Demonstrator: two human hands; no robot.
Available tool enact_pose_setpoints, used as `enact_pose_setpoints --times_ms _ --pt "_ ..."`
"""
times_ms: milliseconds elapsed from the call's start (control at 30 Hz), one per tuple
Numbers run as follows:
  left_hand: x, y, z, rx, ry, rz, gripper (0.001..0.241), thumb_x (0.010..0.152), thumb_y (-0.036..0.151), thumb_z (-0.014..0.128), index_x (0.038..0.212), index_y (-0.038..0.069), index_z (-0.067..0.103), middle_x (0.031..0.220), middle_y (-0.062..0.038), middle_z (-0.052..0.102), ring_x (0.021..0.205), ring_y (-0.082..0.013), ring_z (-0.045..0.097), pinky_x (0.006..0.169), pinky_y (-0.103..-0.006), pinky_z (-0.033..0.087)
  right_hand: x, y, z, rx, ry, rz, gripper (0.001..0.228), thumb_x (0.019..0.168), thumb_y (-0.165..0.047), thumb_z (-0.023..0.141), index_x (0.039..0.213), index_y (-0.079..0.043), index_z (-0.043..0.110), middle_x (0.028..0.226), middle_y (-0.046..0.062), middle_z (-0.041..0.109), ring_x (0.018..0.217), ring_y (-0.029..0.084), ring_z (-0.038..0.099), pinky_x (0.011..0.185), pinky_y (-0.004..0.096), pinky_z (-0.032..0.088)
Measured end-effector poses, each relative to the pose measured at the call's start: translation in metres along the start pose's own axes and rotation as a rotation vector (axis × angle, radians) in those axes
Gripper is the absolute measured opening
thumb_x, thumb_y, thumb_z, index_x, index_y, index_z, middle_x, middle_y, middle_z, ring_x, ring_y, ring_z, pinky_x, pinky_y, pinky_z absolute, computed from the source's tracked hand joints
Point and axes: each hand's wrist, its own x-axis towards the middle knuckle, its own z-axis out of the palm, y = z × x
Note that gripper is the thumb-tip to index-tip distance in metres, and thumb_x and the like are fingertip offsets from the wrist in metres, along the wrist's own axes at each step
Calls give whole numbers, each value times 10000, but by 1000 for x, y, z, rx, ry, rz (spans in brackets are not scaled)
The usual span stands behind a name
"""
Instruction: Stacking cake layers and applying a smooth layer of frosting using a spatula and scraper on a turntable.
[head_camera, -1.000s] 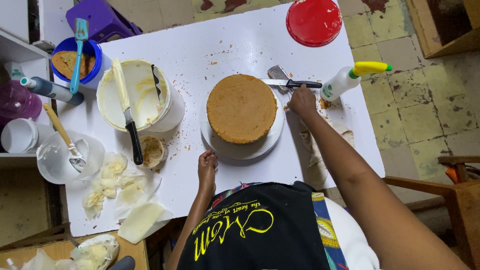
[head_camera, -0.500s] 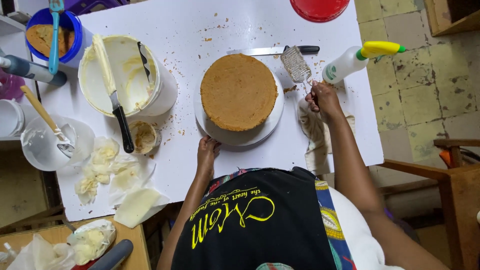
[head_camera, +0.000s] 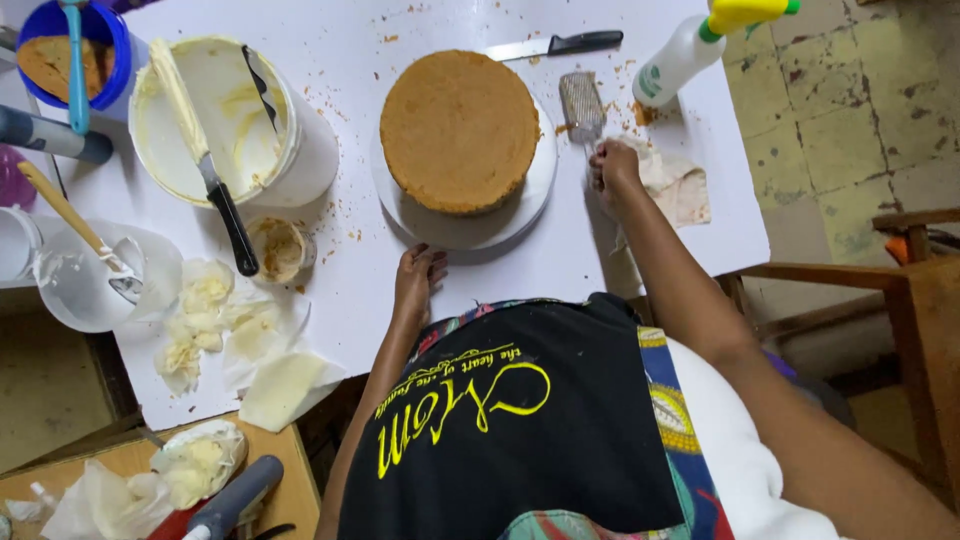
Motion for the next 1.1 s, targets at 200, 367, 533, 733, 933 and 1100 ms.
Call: enact_pose_setpoints --times_ms 200,367,533,733,933,1100 --pt "-4 -10 -2 8 62 101 399 987 175 530 1358 29 512 1096 -141 699 928 -188 662 738 -255 516 -115 -55 22 45 -88 -343 305 1126 -293 367 878 -158 482 560 -37 293 412 61 246 387 181 215" --pt "-41 39 8 184 250 451 158 1001 192 622 1141 120 608 969 -31 641 878 -135 616 727 -265 520 -176 -58 14 33 -132 -504 317 1154 -330 338 924 -147 456 572 -36 274 435 57 228 394 174 213" --pt "-78 115 42 272 99 861 305 989 304 724 1206 129 602 1046 -32 620 1013 -177 614 886 -330 532 -225 -65 20 -6 -217 -636 335 1164 -317 326 929 -114 453 553 -13 296 437 78 225 399 194 244" --pt "-99 168 82 361 -196 1092 1156 842 404 942 1652 300 125 1703 -73 324 1545 -234 431 1198 -468 453 -280 -81 48 -186 -378 -742 325 1140 -303 395 911 -92 492 775 22 468 620 90 400 555 227 299" --pt "-105 180 87 118 -346 1130 909 903 375 866 1590 280 278 1636 -93 433 1576 -265 397 1342 -432 393 -298 -99 55 -793 -97 -1355 322 1132 -227 389 999 -23 599 961 153 587 845 310 553 735 427 409" --pt "-114 186 73 89 -158 1108 639 874 222 868 1394 117 512 1393 -65 576 1375 -233 526 1238 -362 402 -296 -91 56 -831 -142 -1415 105 1078 -145 591 1115 -50 569 997 148 580 815 295 561 684 403 431"
